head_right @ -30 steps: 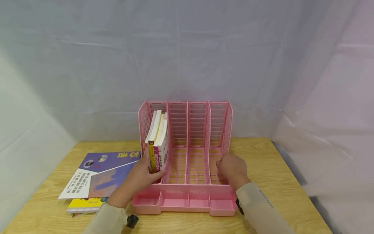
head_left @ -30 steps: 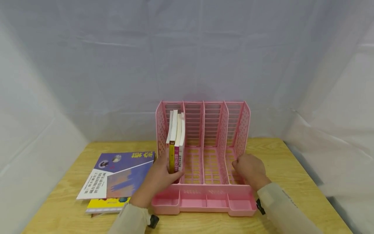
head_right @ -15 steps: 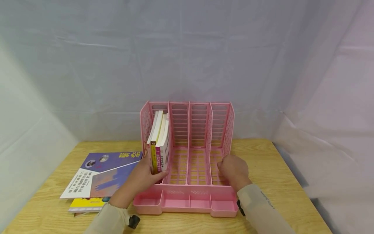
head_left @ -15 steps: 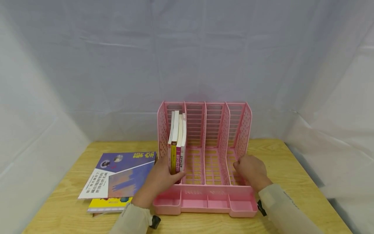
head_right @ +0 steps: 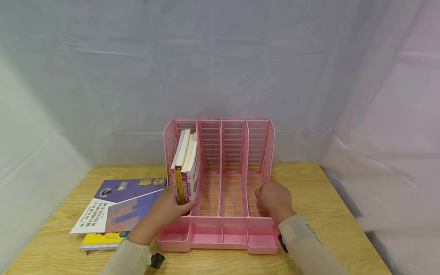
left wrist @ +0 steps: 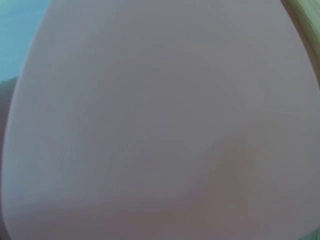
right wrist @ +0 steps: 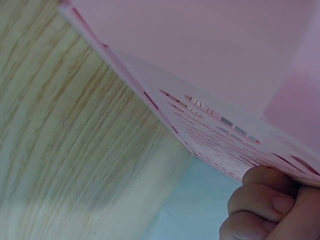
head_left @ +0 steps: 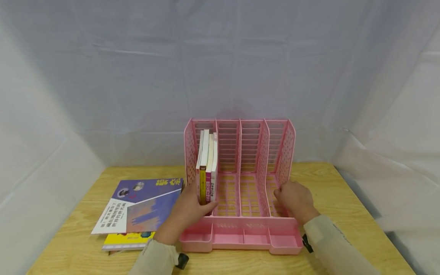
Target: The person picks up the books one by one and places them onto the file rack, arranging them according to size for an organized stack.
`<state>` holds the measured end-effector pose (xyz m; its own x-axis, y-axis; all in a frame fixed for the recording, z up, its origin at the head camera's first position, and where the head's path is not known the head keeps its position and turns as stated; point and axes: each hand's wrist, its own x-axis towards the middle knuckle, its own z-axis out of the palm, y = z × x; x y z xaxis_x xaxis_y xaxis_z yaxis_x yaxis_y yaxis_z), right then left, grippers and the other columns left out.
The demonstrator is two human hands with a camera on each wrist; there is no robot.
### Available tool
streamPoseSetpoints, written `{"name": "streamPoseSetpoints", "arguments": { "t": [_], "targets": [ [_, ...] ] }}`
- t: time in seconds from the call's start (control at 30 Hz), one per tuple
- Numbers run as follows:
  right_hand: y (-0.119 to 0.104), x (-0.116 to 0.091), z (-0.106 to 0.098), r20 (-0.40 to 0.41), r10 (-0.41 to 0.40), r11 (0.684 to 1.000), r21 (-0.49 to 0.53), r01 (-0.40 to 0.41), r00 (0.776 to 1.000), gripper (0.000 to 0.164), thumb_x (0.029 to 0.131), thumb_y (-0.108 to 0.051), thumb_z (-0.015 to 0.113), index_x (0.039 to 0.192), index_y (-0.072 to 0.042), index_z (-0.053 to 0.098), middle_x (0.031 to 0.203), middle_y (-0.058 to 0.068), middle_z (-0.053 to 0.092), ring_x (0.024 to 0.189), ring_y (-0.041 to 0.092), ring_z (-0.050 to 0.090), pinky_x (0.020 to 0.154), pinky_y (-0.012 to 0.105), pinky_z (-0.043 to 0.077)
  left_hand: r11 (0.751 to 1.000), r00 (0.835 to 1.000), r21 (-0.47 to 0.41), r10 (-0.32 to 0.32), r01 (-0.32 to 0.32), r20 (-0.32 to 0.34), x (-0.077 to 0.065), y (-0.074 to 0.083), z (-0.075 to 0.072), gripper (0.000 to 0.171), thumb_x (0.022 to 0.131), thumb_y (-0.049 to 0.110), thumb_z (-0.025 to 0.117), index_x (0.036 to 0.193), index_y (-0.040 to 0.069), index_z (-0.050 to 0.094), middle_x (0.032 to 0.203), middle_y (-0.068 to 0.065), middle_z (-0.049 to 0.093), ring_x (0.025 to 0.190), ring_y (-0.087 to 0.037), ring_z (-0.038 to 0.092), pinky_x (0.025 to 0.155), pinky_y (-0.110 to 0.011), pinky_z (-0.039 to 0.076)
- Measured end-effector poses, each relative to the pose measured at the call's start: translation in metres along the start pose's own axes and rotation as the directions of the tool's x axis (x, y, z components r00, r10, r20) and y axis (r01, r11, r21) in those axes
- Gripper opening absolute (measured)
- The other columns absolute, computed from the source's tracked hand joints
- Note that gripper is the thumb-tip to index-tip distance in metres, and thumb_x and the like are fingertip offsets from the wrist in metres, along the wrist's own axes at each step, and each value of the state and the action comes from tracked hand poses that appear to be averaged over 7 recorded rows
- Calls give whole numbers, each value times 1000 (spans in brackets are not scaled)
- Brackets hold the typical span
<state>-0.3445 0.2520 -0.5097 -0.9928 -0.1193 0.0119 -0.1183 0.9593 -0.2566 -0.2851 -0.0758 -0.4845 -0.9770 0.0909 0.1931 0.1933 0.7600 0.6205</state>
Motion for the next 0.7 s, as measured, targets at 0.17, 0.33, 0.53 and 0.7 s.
{"name": "streamPoseSetpoints", "arguments": {
  "t": [0.17, 0.33, 0.53, 0.7],
  "targets": [
    [0, 1, 0, 0, -1, 1000, 6, 1, 1000, 40, 98, -30, 57, 63, -13, 52, 65, 4, 55, 59, 21, 50, 54, 36, 42, 999, 1000, -32, 4, -4, 4, 0, 3, -2, 73, 84, 33, 87, 141, 18, 44, 110, -6, 62, 90, -19, 62, 83, -43, 56],
    [1, 1, 1, 3, 6, 1000, 9, -6, 1000, 40, 98, -31, 57, 62, -13, 53, 65, 4, 55, 60, 22, 51, 54, 37, 42, 999, 1000, -50, -10, 10, 8, -1, 4, -3, 73, 83, 30, 88, 141, 18, 46, 111, -6, 62, 89, -19, 61, 82, -41, 56],
    [1, 1, 0, 9, 10, 1000, 14, -10, 1000, 40, 98, -32, 57, 63, -13, 53, 64, 4, 55, 59, 21, 50, 54, 35, 41, 998, 1000, -48, -29, 29, 9, -1, 2, -2, 78, 83, 31, 88, 146, 20, 42, 113, -5, 60, 91, -19, 60, 83, -40, 55],
    [0, 2, -1, 7, 4, 1000, 10, -4, 1000, 40, 98, -30, 57, 61, -13, 52, 63, 4, 54, 58, 21, 49, 53, 35, 40, 1000, 1000, -23, -13, 13, 11, -1, 0, 0, 82, 85, 34, 87, 150, 21, 39, 115, -5, 60, 93, -19, 60, 85, -42, 54]
  ]
}}
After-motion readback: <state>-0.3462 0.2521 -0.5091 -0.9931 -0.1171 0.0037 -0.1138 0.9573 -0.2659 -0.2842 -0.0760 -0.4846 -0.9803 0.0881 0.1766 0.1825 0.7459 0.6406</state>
